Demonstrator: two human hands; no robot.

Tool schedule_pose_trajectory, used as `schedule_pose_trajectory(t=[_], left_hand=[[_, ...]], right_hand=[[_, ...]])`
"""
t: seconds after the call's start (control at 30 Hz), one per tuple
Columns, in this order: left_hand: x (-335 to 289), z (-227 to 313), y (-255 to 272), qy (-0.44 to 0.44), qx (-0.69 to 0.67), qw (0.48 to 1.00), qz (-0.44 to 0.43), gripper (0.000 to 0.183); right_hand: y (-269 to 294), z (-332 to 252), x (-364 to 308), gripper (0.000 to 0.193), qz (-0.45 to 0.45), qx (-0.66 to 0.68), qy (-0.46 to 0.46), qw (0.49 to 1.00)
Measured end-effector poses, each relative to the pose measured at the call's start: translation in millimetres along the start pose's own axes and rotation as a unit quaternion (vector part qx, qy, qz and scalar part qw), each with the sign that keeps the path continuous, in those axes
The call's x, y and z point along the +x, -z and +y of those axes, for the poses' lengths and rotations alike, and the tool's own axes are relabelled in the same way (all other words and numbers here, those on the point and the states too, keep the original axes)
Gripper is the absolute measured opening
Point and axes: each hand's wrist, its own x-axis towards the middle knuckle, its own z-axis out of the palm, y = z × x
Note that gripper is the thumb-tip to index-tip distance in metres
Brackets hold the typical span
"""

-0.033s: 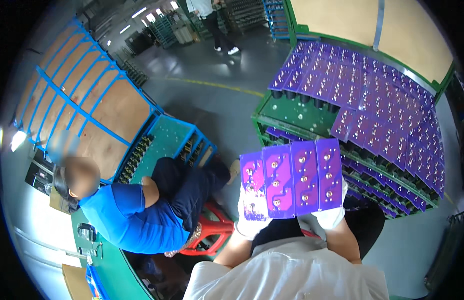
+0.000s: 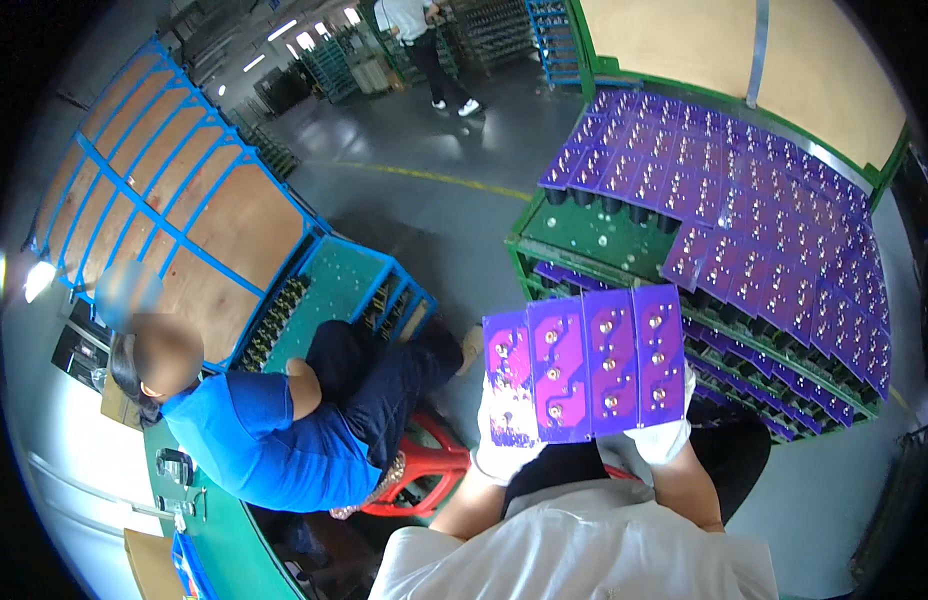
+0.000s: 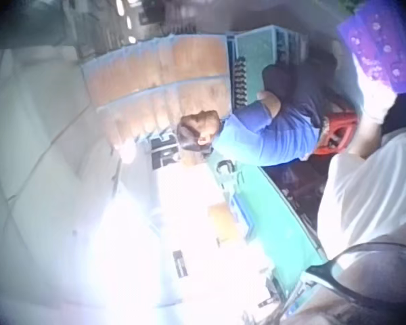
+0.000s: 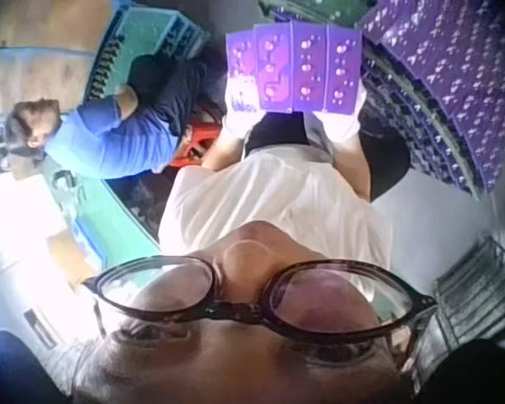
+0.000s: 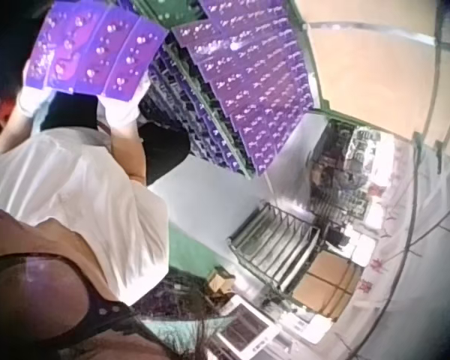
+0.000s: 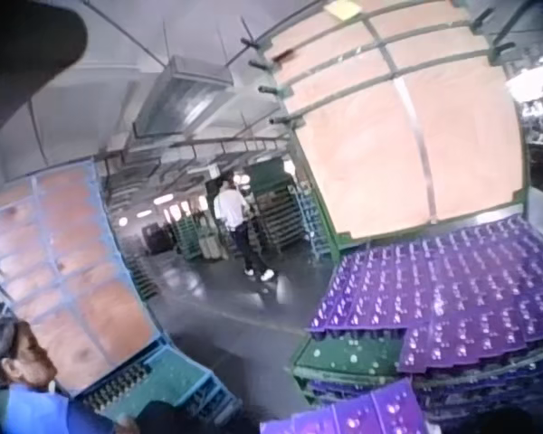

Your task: The person picks up purple circuit boards from a green table, holds them up to inspect both sides, and places them back down. The person repeats this process with multiple boards, occasionally stacking them or handing them to a coworker. The person wears white gloves throughout the task.

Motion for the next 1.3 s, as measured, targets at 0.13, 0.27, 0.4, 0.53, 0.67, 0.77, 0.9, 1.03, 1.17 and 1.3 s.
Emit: schedule_pose_trajectory(t=[0.13, 0.27, 0.4, 0.53, 0.67, 0.77, 0.9, 1.03, 1.17, 1.3], left_hand=[[6, 1, -5, -0.006, 0.019, 1.000, -0.019, 0.053], [4, 2, -6, 0.050, -0.174, 0.983, 0.025, 0.051], [0, 1, 0, 0.040, -0.103, 0.993, 0.048, 0.051], [-5, 0, 3, 0.024, 0.026, 0.999, 0.031, 0.050], [-7, -1, 5, 0.029, -0.024, 0.997, 0.071, 0.048], [-9, -1, 8, 0.007, 0.075, 0.994, 0.079, 0.047], [-13, -1, 16, -0.006, 0.086, 0.993, 0.083, 0.046], [-15, -3, 23, -0.066, 0.473, 0.868, 0.136, 0.052], [-12, -5, 23, -0.107, 0.577, 0.797, 0.140, 0.053], [-9, -4, 18, -0.135, 0.576, 0.805, 0.055, 0.053]], right_hand=[[-6, -5, -1, 0.043, 0.021, 0.364, -0.192, 0.911], [-3, -4, -2, 0.040, 0.078, 0.463, -0.205, 0.859], [6, 10, -11, 0.035, -0.017, 0.091, -0.034, 0.995], [-3, 15, -26, 0.036, 0.046, 0.484, -0.236, 0.842], [-7, 13, -26, 0.039, 0.069, 0.692, -0.273, 0.665], [-5, 12, -23, 0.042, 0.061, 0.661, -0.272, 0.697], [-4, 12, -24, 0.045, 0.069, 0.687, -0.316, 0.650], [-5, 14, -27, 0.047, 0.078, 0.806, -0.343, 0.476], [-4, 12, -27, 0.050, 0.075, 0.808, -0.371, 0.452], [-2, 7, -25, 0.052, 0.062, 0.817, -0.373, 0.436]])
